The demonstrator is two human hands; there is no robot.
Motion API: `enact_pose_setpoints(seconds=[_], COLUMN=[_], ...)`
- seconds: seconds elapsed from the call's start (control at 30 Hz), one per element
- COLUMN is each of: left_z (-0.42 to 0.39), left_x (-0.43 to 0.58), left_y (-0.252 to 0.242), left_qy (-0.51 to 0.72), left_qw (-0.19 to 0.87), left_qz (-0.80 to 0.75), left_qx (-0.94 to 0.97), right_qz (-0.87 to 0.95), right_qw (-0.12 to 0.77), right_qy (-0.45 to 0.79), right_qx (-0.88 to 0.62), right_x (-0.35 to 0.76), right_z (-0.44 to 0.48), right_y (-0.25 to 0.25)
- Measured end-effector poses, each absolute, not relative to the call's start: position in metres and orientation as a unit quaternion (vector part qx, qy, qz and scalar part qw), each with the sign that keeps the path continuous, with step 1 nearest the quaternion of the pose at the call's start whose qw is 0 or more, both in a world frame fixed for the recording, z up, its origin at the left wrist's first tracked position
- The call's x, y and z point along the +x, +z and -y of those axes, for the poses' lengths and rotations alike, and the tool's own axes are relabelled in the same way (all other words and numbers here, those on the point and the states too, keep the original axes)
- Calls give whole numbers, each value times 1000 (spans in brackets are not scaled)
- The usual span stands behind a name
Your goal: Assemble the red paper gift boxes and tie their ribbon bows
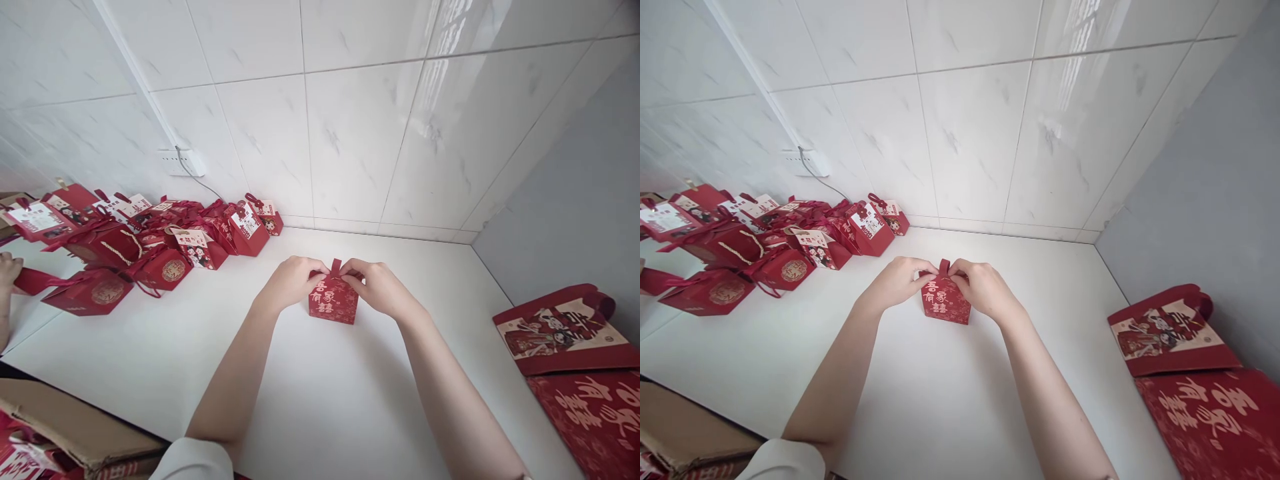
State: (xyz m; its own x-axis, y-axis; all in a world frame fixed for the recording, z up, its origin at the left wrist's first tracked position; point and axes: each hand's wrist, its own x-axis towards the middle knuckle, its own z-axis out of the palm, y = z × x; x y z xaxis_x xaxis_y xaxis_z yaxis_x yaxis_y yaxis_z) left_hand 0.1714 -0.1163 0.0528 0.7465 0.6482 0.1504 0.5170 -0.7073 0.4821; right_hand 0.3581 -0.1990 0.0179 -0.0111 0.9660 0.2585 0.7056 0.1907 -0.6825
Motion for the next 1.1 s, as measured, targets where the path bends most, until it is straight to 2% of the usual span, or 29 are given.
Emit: enact_pose_setpoints(seconds=[0.27, 0.47, 0.7, 0.8, 0.97, 1.1], left_z=[112, 104, 101, 100, 100, 103], left_x=[180, 182, 181, 180, 166, 146], left_y=[41, 32, 31, 33, 46, 61], left_qy=[175, 162, 152, 149, 137, 39], left_qw=[225, 176, 153, 169, 246, 270], left_qz=[-309, -284, -232, -224, -294, -346], left_qx=[907, 929, 949, 948, 913, 898], right_qz=[680, 688, 746, 755, 739, 694], right_qw=[380, 356, 355, 357, 402, 409], right_qy=[203, 172, 153, 147, 120, 29], right_qx=[-594, -608, -542, -529, -527, -592], right_x=[354, 356, 365, 365, 366, 369], right_z=[199, 192, 186, 185, 185, 188], right_y=[18, 8, 0, -1, 3, 8])
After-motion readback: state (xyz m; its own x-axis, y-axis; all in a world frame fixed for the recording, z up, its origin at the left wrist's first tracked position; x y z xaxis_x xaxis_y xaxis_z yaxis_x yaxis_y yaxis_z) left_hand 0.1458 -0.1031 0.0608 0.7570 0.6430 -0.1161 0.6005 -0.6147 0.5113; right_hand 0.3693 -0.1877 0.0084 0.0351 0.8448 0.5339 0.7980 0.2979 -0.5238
